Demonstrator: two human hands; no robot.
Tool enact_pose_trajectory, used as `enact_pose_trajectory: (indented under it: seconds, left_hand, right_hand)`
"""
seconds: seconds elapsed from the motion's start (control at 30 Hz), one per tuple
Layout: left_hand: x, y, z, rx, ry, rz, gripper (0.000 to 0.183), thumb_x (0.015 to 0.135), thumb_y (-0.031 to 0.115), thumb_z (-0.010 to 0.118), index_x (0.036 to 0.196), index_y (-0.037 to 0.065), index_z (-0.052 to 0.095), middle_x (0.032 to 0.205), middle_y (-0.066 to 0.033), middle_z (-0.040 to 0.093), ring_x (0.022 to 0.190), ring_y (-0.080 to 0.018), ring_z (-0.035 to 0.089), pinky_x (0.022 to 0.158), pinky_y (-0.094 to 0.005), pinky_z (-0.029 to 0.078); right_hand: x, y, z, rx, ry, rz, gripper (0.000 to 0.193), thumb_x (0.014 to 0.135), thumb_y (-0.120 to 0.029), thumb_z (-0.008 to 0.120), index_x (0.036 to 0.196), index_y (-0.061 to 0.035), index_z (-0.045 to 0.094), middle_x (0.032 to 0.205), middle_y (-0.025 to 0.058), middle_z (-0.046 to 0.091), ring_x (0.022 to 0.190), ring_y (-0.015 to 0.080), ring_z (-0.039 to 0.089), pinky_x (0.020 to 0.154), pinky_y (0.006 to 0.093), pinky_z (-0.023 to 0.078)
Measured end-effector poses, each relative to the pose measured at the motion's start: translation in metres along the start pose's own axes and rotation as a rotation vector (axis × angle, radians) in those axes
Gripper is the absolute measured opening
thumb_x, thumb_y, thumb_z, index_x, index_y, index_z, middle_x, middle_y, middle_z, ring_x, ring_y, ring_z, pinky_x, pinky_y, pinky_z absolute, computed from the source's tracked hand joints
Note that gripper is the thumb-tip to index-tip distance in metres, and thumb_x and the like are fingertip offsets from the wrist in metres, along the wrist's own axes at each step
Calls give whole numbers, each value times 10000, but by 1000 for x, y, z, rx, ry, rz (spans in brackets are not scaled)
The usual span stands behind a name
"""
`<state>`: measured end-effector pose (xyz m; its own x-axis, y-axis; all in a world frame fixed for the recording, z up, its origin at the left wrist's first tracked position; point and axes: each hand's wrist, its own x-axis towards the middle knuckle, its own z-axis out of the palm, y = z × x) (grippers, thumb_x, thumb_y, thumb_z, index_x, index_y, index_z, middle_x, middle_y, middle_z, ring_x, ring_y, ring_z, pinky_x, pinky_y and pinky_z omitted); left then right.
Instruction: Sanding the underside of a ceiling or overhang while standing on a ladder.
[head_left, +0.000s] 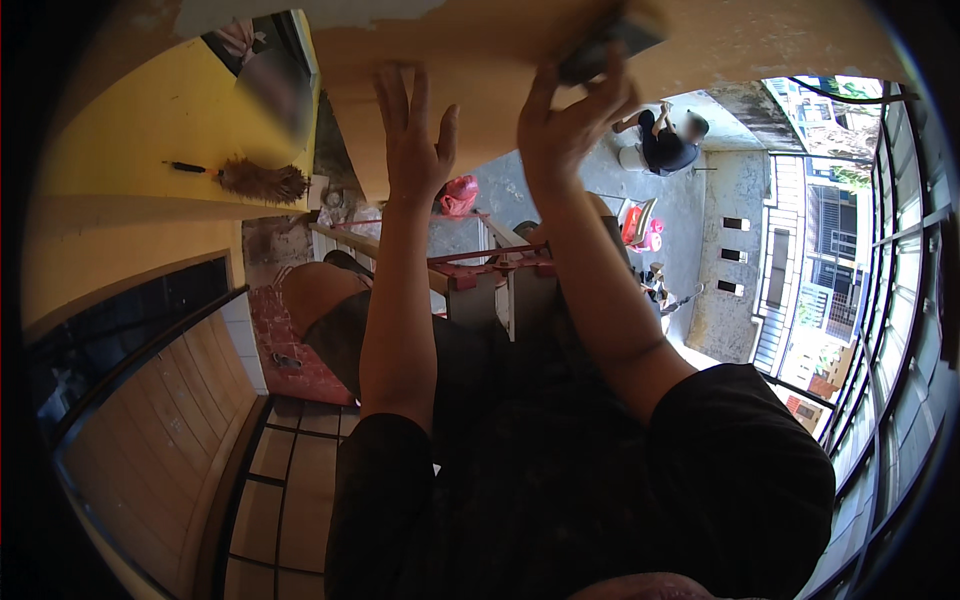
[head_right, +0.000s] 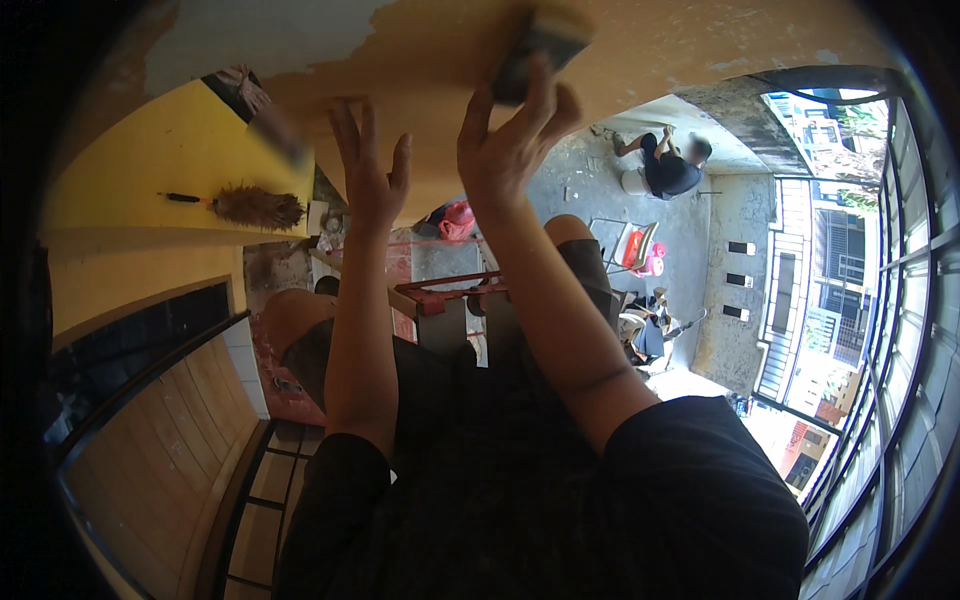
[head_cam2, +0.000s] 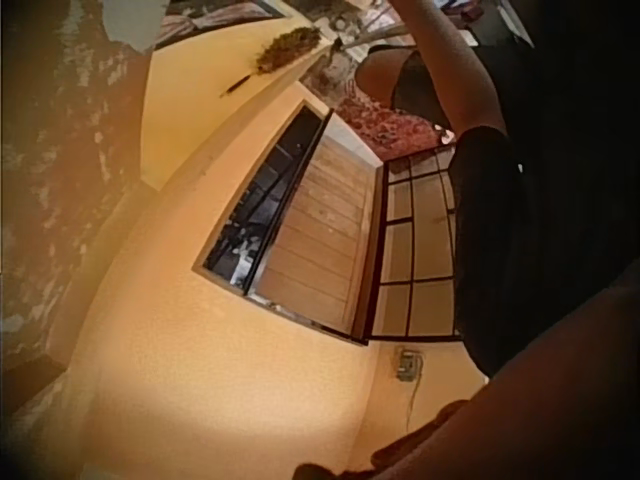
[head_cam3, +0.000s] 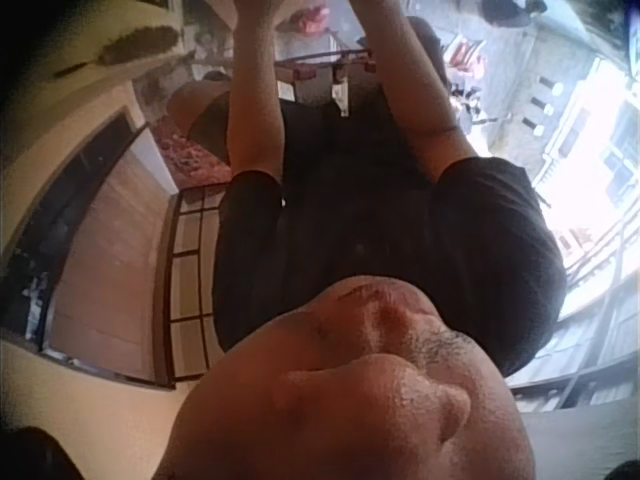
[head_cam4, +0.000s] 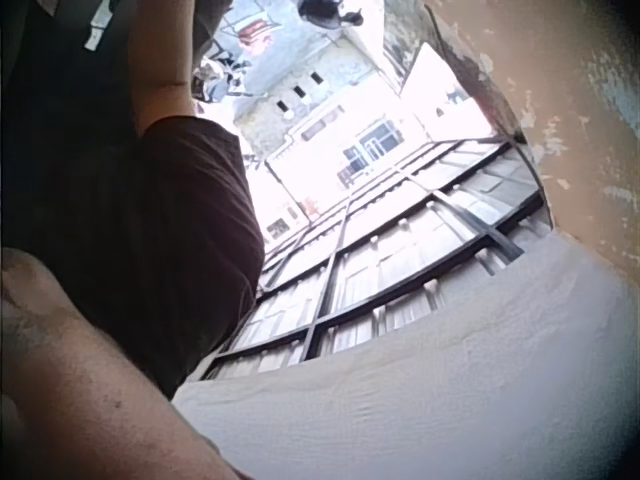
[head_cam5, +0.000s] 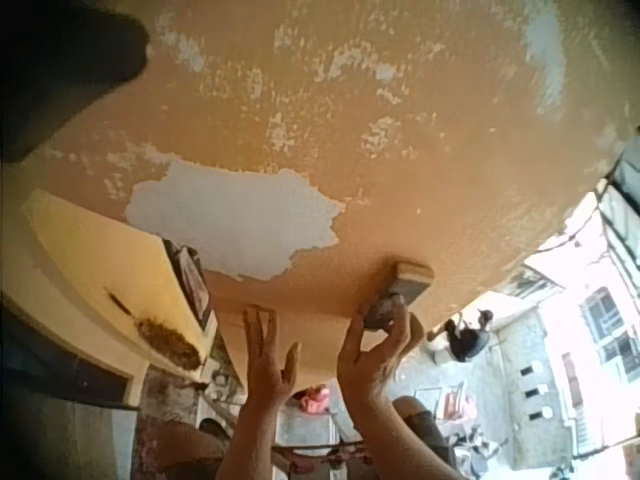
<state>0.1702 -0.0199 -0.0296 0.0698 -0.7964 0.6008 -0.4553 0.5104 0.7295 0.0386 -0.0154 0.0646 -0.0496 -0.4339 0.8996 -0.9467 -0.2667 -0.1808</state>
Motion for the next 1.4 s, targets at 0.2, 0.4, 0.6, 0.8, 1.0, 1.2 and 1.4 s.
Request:
enact_pose_trajectory:
  seconds: [0.2, 0.4, 0.6, 0.8, 1.0, 1.2, 1.4]
  left_hand:
    - [0, -2, 0, 22, -5, 6, 637, 887, 211, 606, 1437, 100, 306, 1500, -265, 137, 1374, -485, 117, 1066, -528, 284]
    - [-3, -3, -2, 16, -6, 7, 634, 888, 202, 600, 1439, 100, 303, 1503, -259, 133, 1375, -486, 113, 1067, -534, 281]
    - [2, -7, 4, 34, 14, 21, 619, 878, 170, 591, 1429, 104, 318, 1502, -248, 150, 1356, -510, 141, 1058, -550, 300]
    - [3, 16, 5, 95, 40, -21, 625, 877, 181, 566, 1440, 113, 302, 1476, -293, 167, 1344, -513, 178, 1050, -585, 273]
    - [24, 73, 6, 171, 88, -11, 623, 850, 163, 572, 1431, 195, 350, 1466, -270, 215, 1336, -498, 225, 1012, -665, 238]
    - [26, 47, 2, 174, 27, -3, 640, 838, 91, 569, 1425, 245, 367, 1475, -203, 259, 1342, -459, 247, 1044, -646, 220]
    - [27, 39, 4, 184, 0, 20, 601, 859, 108, 556, 1424, 183, 364, 1478, -237, 220, 1347, -475, 214, 1064, -614, 216]
  right_hand:
    - [3, 3, -8, -51, -14, 43, 676, 792, -98, 692, 1338, 35, 317, 1081, 187, 398, 949, 280, 393, 771, 383, 360]
    - [15, 3, -10, -68, -3, -1, 685, 779, -99, 700, 1330, 46, 319, 1045, 174, 396, 925, 266, 387, 774, 376, 336]
    - [-4, 20, -6, -79, -67, -44, 629, 794, -82, 678, 1312, 51, 346, 1085, 227, 415, 979, 319, 389, 823, 419, 376]
    - [38, -2, -18, -15, -9, -36, 627, 803, -81, 665, 1325, 43, 341, 1098, 229, 420, 980, 332, 396, 833, 429, 360]
    - [-13, 14, -15, -39, -56, 52, 566, 783, -12, 650, 1279, 25, 380, 1104, 236, 398, 1012, 357, 414, 884, 463, 334]
    - [15, 1, -17, -37, -42, 21, 574, 787, -22, 658, 1287, 29, 382, 1101, 241, 405, 1007, 363, 416, 881, 471, 340]
    - [11, 9, -15, -9, 8, 96, 564, 814, -16, 635, 1301, 55, 358, 1135, 262, 402, 1005, 373, 408, 873, 447, 365]
